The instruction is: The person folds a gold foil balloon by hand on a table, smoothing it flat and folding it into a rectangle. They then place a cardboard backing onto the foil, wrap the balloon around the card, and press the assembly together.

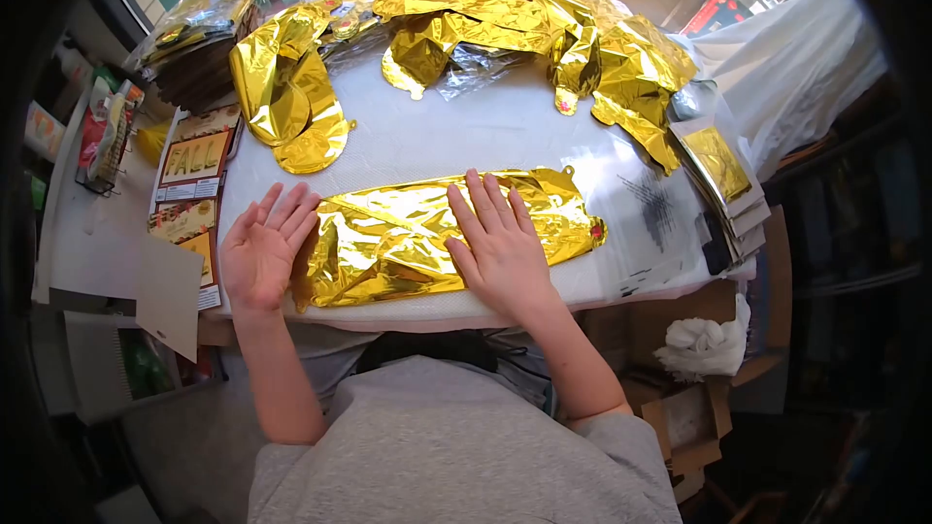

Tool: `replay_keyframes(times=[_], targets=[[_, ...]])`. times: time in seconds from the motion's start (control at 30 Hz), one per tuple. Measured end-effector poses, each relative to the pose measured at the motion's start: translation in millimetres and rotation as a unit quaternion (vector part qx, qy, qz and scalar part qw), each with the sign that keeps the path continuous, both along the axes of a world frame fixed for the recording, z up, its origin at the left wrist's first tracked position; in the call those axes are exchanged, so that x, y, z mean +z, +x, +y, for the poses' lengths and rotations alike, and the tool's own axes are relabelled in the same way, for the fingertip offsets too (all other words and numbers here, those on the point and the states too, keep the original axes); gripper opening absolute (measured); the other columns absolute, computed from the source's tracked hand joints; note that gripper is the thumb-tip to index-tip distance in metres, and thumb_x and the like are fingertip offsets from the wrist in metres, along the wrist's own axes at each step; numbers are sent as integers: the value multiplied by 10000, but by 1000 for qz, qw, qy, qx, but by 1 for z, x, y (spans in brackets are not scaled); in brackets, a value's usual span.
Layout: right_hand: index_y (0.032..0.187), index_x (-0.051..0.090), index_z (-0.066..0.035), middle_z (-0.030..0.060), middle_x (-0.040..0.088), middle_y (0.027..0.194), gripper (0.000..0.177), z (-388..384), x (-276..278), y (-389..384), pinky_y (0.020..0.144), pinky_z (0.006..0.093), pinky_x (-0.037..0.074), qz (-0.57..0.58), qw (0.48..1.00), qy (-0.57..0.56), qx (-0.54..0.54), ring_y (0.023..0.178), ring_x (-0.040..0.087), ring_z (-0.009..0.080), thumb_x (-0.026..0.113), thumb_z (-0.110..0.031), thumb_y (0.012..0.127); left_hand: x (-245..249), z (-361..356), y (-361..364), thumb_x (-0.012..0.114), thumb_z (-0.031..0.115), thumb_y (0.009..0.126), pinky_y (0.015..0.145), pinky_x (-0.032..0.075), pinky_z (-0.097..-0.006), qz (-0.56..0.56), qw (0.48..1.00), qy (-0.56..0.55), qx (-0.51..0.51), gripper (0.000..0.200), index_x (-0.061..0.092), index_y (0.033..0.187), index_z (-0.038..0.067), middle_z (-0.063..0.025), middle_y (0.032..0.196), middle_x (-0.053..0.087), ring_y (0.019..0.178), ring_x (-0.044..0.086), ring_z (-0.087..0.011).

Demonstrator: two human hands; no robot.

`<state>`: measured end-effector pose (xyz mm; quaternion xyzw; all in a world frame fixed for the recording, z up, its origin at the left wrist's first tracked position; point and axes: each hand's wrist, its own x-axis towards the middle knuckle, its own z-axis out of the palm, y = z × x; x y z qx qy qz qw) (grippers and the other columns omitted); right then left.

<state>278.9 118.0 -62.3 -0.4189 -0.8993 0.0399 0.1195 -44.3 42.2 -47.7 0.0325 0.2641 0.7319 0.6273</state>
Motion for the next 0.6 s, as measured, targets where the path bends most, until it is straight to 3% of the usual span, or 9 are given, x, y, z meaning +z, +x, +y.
replay_keyframes(times=[0.07, 0.13, 0.17, 0.2, 0.23, 0.27, 0.37, 0.47, 0.6], targets=[[1651, 387, -121, 164, 328, 1723, 626, 1, -1, 0, 1305, 485, 187, 2, 1000, -4, 0, 1603, 285, 337, 487, -368, 1085, 13, -24, 10, 495, 144, 1068, 1269, 338, -567, 104, 989, 42, 96, 509, 399, 1511, -88, -328, 1597, 402, 1520, 393, -463], [1651, 386, -120, 163, 324, 1725, 626, 1, 1, 0, 1306, 485, 185, 0, 1000, -6, -1, 1604, 283, 336, 486, -369, 1085, 22, -60, 19, 504, 101, 1033, 1252, 369, -560, 348, 902, 86, 240, 494, 432, 1490, -74, -314, 1569, 443, 1498, 433, -454], [1652, 385, -120, 162, 321, 1727, 626, 0, 1, 0, 1306, 484, 183, -4, 1000, -8, -1, 1604, 282, 335, 484, -369, 1086, 22, -83, 22, 520, 65, 1004, 1242, 384, -553, 484, 822, 87, 286, 506, 443, 1487, -64, -306, 1557, 461, 1489, 448, -453], [1660, 373, -125, 155, 310, 1734, 629, 0, 1, 0, 1309, 480, 175, -7, 1000, -8, 0, 1609, 273, 331, 480, -365, 1089, 20, -110, 14, 520, 65, 1004, 1242, 384, -553, 488, 819, 83, 289, 506, 443, 1487, -64, -306, 1557, 461, 1489, 448, -453], [1660, 373, -125, 155, 310, 1734, 629, 0, 1, 0, 1309, 480, 175, -3, 1000, -11, 8, 1609, 273, 331, 480, -365, 1089, 18, -139, -1, 538, 26, 958, 1251, 359, -566, 723, 625, 14, 295, 563, 438, 1508, -48, -287, 1564, 469, 1504, 434, -442], [1664, 365, -128, 151, 303, 1738, 630, 0, 2, 0, 1310, 477, 169, -4, 1000, -15, 1, 1612, 268, 327, 478, -362, 1090, 27, -150, -7, 555, -13, 913, 1260, 333, -578, 887, 370, -59, 271, 627, 434, 1528, -32, -267, 1571, 476, 1519, 420, -431], [1676, 346, -138, 139, 287, 1747, 631, 0, 0, -1, 1314, 472, 154, -10, 1000, -20, 1, 1620, 252, 317, 460, -362, 1096, 42, -171, -8, 616, -42, 851, 1285, 236, -610, 899, 322, -234, 182, 751, 425, 1575, 17, -199, 1607, 469, 1554, 376, -405], [1667, 371, -148, 153, 323, 1730, 642, 1, -2, -1, 1302, 489, 200, -12, 1000, 6, -2, 1600, 295, 337, 495, -381, 1081, 3, -192, -30, 631, -13, 881, 1302, 146, -619, 885, 260, -364, 127, 771, 402, 1614, 55, -125, 1638, 455, 1585, 329, -363], [1666, 372, -147, 152, 324, 1730, 638, 1, -1, 1, 1304, 487, 196, -8, 1000, 5, -1, 1601, 294, 337, 491, -379, 1084, -35, -210, -55, 623, 1, 927, 1297, 138, -624, 878, 278, -372, 112, 754, 395, 1638, 113, -93, 1619, 471, 1555, 374, -349]])
